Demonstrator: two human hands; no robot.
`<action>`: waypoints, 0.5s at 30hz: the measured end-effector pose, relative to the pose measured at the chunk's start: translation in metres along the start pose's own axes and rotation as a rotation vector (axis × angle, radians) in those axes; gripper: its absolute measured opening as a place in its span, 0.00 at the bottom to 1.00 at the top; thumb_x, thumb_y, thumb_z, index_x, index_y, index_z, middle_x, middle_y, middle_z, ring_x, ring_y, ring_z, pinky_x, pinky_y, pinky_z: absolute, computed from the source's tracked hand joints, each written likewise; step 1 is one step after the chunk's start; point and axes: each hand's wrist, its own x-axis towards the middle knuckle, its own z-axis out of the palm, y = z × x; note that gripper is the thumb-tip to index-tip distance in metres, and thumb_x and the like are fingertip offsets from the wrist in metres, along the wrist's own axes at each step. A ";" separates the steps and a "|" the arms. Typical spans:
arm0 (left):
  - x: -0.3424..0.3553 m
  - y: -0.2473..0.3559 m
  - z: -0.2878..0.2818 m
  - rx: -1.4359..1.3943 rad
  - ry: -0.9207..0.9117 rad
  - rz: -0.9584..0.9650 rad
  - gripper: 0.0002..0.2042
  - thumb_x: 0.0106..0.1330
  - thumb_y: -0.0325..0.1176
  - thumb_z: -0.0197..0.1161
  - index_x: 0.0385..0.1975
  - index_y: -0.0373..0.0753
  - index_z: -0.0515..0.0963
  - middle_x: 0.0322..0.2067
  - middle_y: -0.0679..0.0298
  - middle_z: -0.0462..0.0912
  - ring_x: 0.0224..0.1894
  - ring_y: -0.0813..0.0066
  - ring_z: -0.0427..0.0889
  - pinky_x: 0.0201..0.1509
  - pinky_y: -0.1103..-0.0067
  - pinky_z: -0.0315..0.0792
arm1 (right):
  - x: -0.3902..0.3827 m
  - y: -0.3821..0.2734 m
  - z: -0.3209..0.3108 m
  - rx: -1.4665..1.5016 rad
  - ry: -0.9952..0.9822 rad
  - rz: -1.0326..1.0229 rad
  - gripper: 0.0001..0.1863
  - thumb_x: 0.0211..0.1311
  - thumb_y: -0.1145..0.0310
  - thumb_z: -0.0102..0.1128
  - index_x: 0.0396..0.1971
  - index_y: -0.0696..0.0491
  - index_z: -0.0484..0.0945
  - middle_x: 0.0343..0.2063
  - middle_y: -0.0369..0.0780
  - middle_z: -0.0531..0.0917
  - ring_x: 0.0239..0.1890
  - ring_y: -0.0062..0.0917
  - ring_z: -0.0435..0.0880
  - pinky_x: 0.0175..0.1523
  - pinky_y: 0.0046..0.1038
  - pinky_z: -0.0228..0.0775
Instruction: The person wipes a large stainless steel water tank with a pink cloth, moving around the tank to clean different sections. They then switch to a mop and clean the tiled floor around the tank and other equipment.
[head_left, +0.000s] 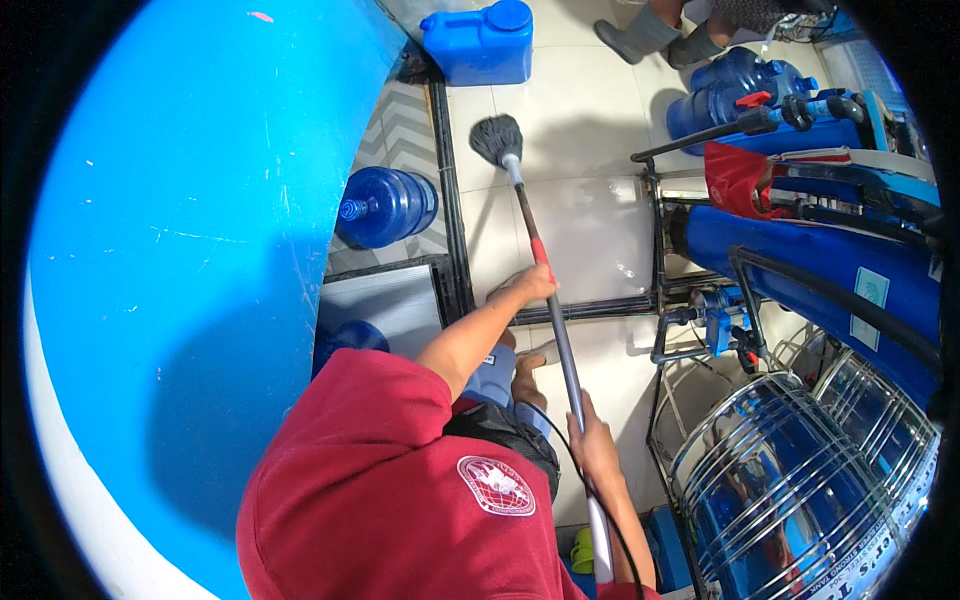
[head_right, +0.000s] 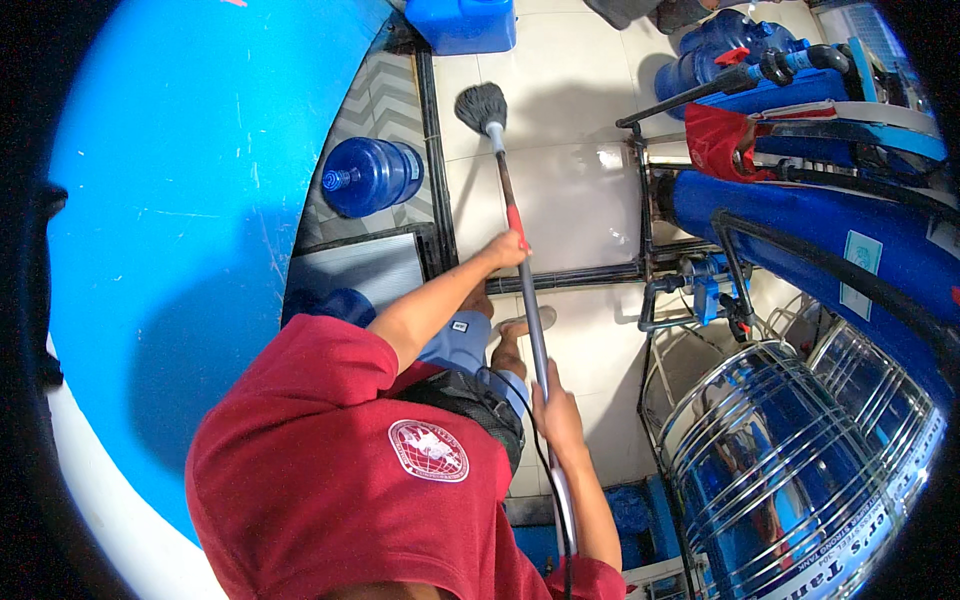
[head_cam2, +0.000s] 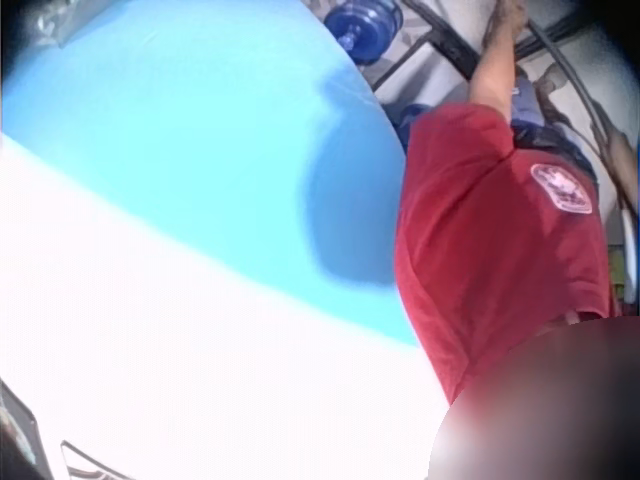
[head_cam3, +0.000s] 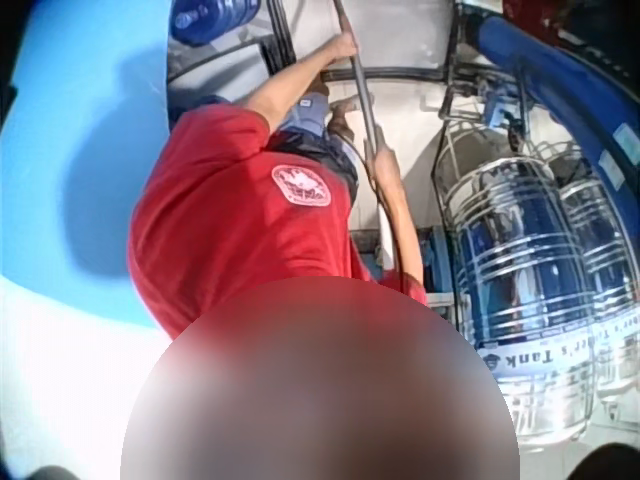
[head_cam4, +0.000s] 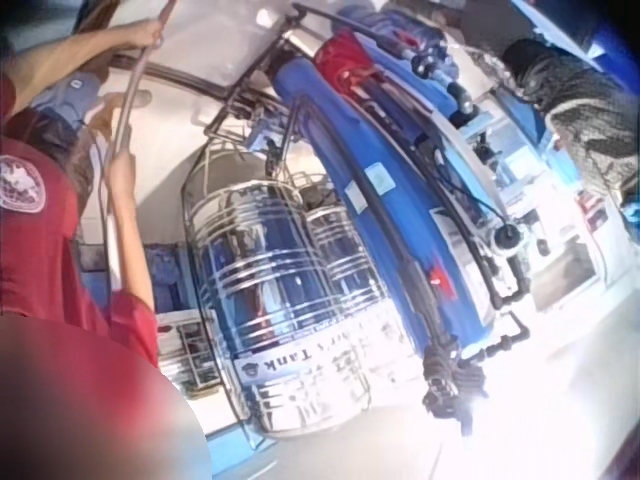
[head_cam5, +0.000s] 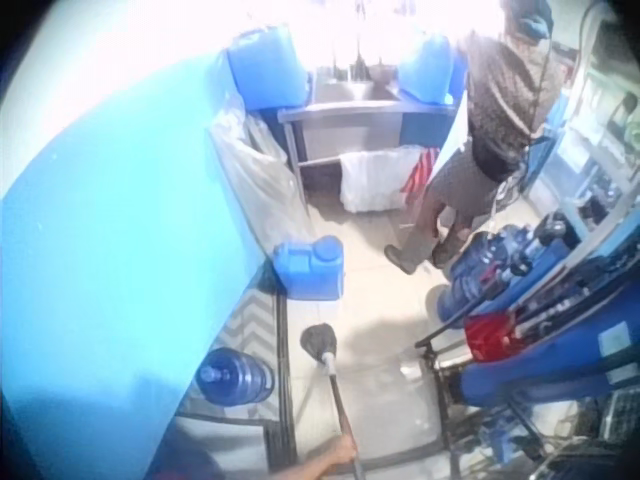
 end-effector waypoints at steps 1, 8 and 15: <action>-0.010 0.003 0.007 -0.023 -0.126 0.011 0.13 0.55 0.37 0.66 0.31 0.32 0.79 0.23 0.52 0.82 0.26 0.60 0.83 0.33 0.69 0.75 | -0.017 0.007 0.000 -0.028 -0.024 0.061 0.29 0.66 0.62 0.49 0.65 0.55 0.58 0.24 0.62 0.79 0.32 0.57 0.80 0.38 0.49 0.71; -0.072 0.064 0.101 0.263 -0.709 0.049 0.21 0.59 0.48 0.62 0.39 0.33 0.80 0.33 0.47 0.83 0.30 0.60 0.85 0.36 0.67 0.78 | -0.126 0.065 -0.003 -0.329 0.054 0.139 0.31 0.62 0.61 0.54 0.65 0.53 0.60 0.20 0.53 0.80 0.24 0.52 0.81 0.33 0.47 0.73; -0.057 0.028 0.145 -0.470 -0.775 -0.508 0.24 0.61 0.47 0.62 0.47 0.35 0.71 0.36 0.50 0.80 0.36 0.57 0.83 0.41 0.56 0.78 | -0.160 0.083 -0.003 -0.538 0.046 0.097 0.31 0.60 0.64 0.54 0.63 0.55 0.61 0.21 0.52 0.81 0.21 0.50 0.80 0.31 0.47 0.75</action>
